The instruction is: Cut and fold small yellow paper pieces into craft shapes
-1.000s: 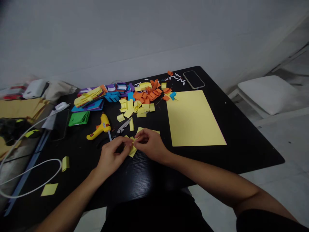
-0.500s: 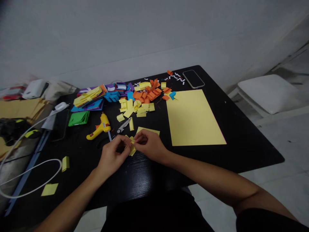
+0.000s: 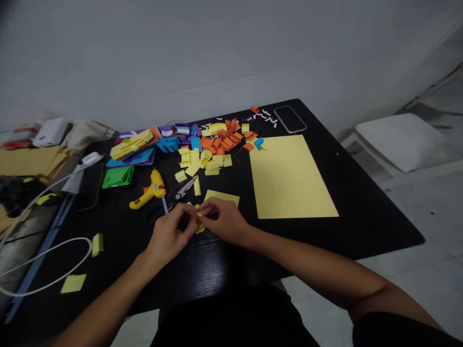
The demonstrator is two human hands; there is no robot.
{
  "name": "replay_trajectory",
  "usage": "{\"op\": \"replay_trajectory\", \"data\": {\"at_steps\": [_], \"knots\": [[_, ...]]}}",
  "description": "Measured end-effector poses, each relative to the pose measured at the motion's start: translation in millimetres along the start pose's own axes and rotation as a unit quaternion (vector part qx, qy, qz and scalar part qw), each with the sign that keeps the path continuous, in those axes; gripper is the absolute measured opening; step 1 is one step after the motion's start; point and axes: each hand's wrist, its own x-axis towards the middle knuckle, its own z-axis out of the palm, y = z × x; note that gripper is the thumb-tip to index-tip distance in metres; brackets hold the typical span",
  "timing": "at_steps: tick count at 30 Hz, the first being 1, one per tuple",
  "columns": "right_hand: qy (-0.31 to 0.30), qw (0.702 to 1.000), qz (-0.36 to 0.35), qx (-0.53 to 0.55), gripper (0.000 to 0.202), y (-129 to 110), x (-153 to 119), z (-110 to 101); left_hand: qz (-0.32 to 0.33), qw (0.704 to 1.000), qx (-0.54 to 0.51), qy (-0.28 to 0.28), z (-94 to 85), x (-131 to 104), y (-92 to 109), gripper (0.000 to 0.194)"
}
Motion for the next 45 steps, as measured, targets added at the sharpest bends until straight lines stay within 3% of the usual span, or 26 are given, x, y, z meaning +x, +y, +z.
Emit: {"op": "replay_trajectory", "data": {"at_steps": [10,18,23,29,38,45], "knots": [[0.022,0.999,-0.024,-0.002,0.012,-11,0,-3,-0.022,0.999,-0.033,0.028,-1.4,2,5,0.003],[0.035,0.998,-0.049,0.018,0.009,-17,-1,-6,-0.013,0.996,-0.078,0.043,-5.8,0,5,0.015],[0.063,0.994,-0.085,-0.004,0.006,-15,-2,-5,-0.071,0.975,-0.207,0.024,-7.1,0,4,0.012],[0.063,0.992,-0.106,-0.036,0.007,-16,-4,-5,-0.12,0.956,-0.268,0.018,-2.4,2,4,0.014],[0.076,0.994,-0.078,0.02,0.015,-17,-4,-5,-0.094,0.965,-0.244,0.017,-2.9,3,6,0.012],[0.081,0.992,-0.096,0.016,0.012,-14,-6,-4,-0.106,0.961,-0.255,0.011,-2.6,3,7,0.015]]}}
